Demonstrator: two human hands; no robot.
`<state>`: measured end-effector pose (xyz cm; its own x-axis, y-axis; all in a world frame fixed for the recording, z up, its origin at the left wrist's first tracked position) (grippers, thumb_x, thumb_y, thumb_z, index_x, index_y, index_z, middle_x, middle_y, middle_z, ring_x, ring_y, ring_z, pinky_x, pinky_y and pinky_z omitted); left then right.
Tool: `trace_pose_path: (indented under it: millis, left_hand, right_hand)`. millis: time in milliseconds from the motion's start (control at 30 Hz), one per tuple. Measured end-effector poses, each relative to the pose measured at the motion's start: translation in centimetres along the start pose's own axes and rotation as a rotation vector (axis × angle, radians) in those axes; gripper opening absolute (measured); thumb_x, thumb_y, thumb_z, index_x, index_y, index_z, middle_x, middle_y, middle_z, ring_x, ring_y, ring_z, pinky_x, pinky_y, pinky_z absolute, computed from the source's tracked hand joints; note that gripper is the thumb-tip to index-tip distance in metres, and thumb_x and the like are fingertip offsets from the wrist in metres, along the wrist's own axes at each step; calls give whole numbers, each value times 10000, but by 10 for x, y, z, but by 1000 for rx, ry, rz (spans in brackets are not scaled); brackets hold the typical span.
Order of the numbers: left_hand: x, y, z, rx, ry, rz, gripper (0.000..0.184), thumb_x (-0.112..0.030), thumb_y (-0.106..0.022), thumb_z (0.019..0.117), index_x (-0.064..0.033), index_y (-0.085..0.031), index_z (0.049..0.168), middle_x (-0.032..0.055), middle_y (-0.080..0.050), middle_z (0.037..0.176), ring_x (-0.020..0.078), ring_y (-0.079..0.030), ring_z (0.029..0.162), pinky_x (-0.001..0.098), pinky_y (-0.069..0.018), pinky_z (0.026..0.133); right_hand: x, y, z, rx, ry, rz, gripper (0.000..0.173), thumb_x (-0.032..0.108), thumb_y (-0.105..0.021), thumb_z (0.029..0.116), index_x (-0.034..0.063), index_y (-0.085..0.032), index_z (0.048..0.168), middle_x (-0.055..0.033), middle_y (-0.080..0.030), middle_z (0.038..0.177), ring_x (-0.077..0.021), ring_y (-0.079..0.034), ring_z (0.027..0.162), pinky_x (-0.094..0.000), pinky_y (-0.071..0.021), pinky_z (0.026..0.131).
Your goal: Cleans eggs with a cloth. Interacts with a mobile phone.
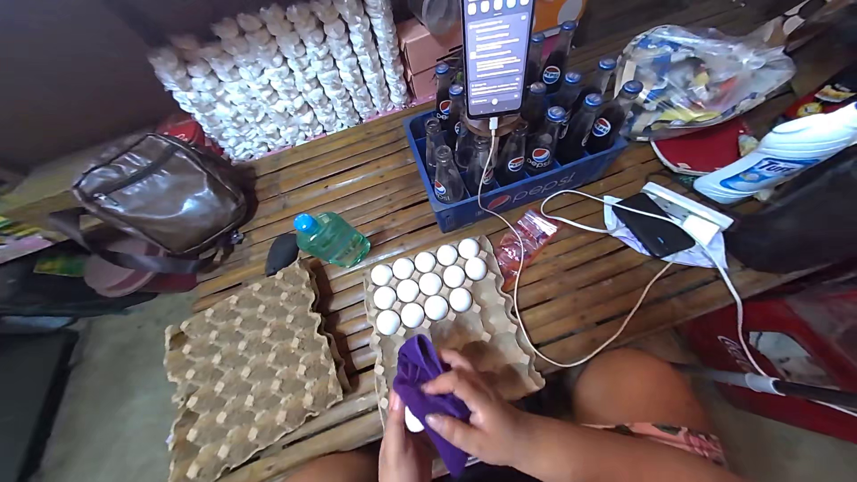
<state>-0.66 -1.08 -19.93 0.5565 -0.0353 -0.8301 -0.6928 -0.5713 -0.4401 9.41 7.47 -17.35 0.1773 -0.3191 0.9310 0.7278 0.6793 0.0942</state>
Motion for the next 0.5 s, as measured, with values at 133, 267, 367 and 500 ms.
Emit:
trace_pose_path:
  millis: [133,267,367,500]
  left_hand:
    - [0,-1,-2,-49,84,-89,495,-353,-171,1091,-208,-645,1102,-38,-755,987,83,-711,950,333,-592,865]
    - [7,-4,-2,21,100,11,370,-364,-253,1100,-172,-546,1219,-71,-735,1045,57,-690,1007,309,-573,926]
    - [13,-4,-1,106,119,77,617,-573,-467,1019,-90,-431,1402,-38,-683,1189,76,-660,1090,322,-559,964]
    - [5,-9,0,111,99,-26,459,-608,-541,959,-224,-666,1178,-48,-751,1001,44,-700,840,238,-586,746]
  right_hand:
    - [13,-6,1,53,182,-125,223,259,-699,951,208,-674,1166,-205,-523,1426,-302,-453,1402,-450,-398,1164]
    - [7,3,5,2,81,-83,214,286,-671,970,184,-669,1158,-163,-498,1466,-242,-455,1399,-408,-429,1138]
    - [-2,12,7,-70,-53,9,254,270,-642,989,109,-678,1181,-178,-504,1448,-192,-464,1382,-353,-442,1121]
    - [0,12,5,-84,-22,-41,285,299,-589,1019,96,-651,1210,-195,-505,1428,-198,-484,1357,-342,-452,1103]
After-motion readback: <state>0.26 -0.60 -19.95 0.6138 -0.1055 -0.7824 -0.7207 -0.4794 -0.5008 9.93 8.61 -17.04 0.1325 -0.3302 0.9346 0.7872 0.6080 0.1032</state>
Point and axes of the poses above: each hand's wrist, its own z-axis towards the middle knuckle, its own y-axis out of the back of the hand, x = y × z, the point moved 7 cm from there along z, towards the middle knuckle
